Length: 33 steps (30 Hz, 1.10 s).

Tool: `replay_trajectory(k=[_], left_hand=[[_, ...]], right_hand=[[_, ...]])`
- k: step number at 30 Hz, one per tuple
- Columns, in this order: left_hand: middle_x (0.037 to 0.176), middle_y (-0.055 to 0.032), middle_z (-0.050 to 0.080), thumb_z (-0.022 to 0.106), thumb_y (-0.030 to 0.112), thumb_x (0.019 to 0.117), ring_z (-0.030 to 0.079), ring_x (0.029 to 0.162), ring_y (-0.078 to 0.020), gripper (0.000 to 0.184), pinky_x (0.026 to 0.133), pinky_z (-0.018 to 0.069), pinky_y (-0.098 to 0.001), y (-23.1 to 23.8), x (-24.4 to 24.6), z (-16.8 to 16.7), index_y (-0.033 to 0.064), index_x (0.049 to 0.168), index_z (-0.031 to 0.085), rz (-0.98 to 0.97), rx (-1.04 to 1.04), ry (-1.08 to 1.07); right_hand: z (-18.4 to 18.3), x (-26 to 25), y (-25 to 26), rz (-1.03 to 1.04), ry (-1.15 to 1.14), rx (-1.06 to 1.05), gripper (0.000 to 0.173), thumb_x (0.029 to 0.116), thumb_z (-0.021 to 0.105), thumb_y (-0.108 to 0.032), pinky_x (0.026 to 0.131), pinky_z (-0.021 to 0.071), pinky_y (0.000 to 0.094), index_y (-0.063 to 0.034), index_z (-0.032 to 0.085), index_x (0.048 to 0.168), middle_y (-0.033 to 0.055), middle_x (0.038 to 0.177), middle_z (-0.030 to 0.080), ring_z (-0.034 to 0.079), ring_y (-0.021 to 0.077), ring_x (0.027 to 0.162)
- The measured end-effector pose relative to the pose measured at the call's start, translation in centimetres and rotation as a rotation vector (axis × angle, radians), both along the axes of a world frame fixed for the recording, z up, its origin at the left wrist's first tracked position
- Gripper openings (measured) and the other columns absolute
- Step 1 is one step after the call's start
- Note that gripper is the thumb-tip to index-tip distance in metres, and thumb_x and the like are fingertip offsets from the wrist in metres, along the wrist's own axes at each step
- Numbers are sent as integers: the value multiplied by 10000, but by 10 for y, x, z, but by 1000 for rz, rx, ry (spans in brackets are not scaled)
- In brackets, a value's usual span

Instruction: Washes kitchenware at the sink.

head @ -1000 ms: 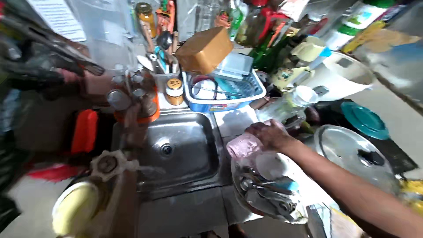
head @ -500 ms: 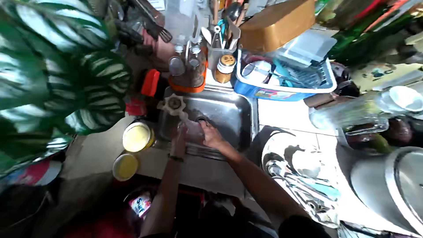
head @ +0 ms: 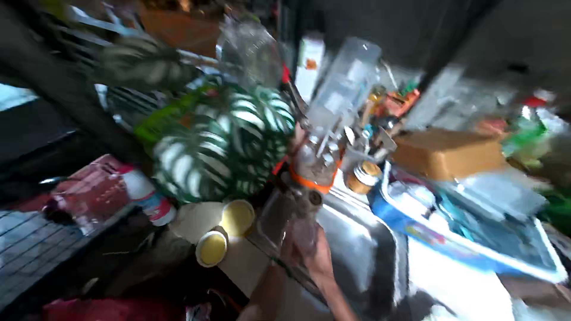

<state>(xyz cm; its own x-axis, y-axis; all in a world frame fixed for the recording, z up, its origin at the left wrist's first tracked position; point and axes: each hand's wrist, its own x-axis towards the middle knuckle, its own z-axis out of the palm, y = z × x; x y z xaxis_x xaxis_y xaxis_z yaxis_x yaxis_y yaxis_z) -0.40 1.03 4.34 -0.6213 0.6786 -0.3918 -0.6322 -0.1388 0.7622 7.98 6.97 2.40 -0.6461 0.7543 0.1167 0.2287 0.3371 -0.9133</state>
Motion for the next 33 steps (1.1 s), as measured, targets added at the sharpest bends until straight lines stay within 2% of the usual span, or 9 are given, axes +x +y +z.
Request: replay_trajectory(k=[4,6,9,11,14,19,23,27,33], left_hand=[[989,-62,692,302,276,1115,671,865,-141,388,768,581,-336,-15,-15,-13,46,1263,577,-45,207,-142],[908,-26,722,284,275,1100,695,821,-117,391,729,594,-298,-15,-19,-22,96,1102,632,-104,270,-182],[1148,-141,657,323,196,1119,649,973,-180,375,865,559,-350,-23,-8,-1,-4,1363,526,-162,56,9],[1267,-192,634,378,208,1110,639,1063,-219,414,922,541,-397,-18,9,-8,-29,1435,476,-151,-30,81],[1043,-148,639,470,141,1057,621,869,-188,330,766,543,-362,-11,36,-12,-40,1328,520,-73,-45,-34],[1083,-161,646,321,424,1114,627,880,-215,529,763,552,-409,-4,59,-14,7,1352,542,2,-207,-139],[1274,-166,622,215,486,1113,629,1078,-268,587,867,552,-473,10,48,-16,84,1441,490,-86,-150,-203],[892,-82,610,251,498,1104,599,747,-184,522,650,533,-368,27,40,-12,82,1206,550,14,-123,-295],[1262,-172,619,326,373,1123,627,1051,-244,469,883,547,-429,38,18,-32,85,1474,442,73,-60,2]], right_hand=[[9,8,7,271,-4,-52,961,719,857,-99,1143,456,449,95,357,1517,282,1459,523,548,314,1344],[14,18,20,449,34,-170,758,852,696,-72,1156,436,377,90,375,1520,236,1500,507,528,224,1370],[20,19,28,375,-2,-396,482,1047,373,-177,1120,452,310,80,477,1442,156,1428,577,563,115,1289],[29,2,28,219,-229,-406,436,1095,427,-208,1083,485,446,26,519,1450,211,1388,606,605,247,1259],[35,-18,42,136,-437,-392,532,1067,480,-134,932,517,555,-82,354,1581,274,1316,602,636,360,1109],[46,-14,43,205,-474,-349,645,1086,467,-186,1133,432,489,-98,155,1644,231,1558,436,514,312,1376],[59,-1,32,251,-764,-226,491,1066,485,-232,1096,438,560,-29,453,1512,262,1408,570,568,375,1298],[56,16,38,352,-738,-122,711,1063,512,-324,1019,510,558,-253,142,1666,257,1423,557,628,378,1216],[42,41,55,420,-597,79,945,887,781,-192,1137,416,591,-228,224,1649,220,1546,466,510,395,1380]])
